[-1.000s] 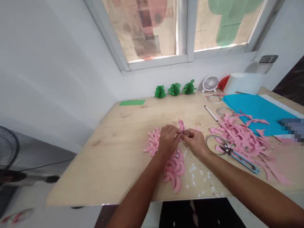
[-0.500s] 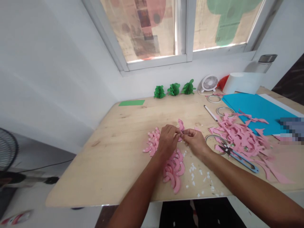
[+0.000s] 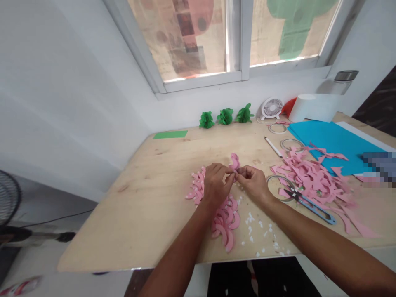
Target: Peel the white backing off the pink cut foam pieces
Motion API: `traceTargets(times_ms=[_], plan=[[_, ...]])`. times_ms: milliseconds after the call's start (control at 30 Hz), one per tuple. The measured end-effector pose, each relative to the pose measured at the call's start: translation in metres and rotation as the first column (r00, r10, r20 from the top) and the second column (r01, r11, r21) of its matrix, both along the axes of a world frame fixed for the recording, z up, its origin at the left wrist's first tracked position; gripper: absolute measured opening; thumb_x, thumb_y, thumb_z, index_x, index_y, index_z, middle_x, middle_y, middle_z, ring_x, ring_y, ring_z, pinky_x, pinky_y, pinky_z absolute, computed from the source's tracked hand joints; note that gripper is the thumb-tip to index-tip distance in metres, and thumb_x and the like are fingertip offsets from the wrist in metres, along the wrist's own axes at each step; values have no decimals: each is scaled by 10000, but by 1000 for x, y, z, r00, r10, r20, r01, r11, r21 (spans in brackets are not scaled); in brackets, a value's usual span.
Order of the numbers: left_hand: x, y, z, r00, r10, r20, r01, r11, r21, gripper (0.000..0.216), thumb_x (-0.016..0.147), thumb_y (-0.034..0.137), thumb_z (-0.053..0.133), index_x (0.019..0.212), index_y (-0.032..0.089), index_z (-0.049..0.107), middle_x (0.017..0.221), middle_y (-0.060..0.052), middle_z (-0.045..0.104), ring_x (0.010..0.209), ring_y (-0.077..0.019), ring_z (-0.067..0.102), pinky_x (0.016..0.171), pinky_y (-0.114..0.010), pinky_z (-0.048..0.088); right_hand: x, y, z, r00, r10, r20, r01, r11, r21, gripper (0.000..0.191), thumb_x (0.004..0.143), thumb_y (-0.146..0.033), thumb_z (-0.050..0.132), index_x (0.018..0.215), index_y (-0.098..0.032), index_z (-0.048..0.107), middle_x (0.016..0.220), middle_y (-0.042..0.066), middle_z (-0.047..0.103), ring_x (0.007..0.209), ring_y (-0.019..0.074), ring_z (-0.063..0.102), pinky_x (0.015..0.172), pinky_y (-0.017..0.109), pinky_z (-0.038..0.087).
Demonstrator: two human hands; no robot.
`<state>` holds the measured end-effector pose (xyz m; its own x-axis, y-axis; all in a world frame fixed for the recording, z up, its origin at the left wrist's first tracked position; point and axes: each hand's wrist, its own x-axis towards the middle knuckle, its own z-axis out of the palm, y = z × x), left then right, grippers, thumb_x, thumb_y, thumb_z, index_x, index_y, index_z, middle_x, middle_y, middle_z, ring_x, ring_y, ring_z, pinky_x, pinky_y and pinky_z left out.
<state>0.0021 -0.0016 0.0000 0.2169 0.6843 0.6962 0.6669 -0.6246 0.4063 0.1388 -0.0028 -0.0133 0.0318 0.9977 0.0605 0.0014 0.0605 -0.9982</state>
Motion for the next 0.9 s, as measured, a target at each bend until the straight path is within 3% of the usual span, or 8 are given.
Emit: traceTargets(times_ms=[333,900], plan=[[1,-1,1,999,12,-32,-11,1000,6,40,762,176,545,759,187,583,732,-28,613,799,-185,534,764,-345,382,-1,-1,3,996,-21,92,17,999,35,180,631,-323,646,658,-155,588,546,-19,543,492,106,470,463,222,359],[-2,1,0,995,-19,-102,19,1000,-4,43,784,187,519,750,183,545,751,-32,597,819,-189,516,762,-344,363,-2,-1,-1,999,14,-30,-15,999,-33,200,598,-319,686,664,-151,599,555,-12,560,481,98,466,446,216,324]])
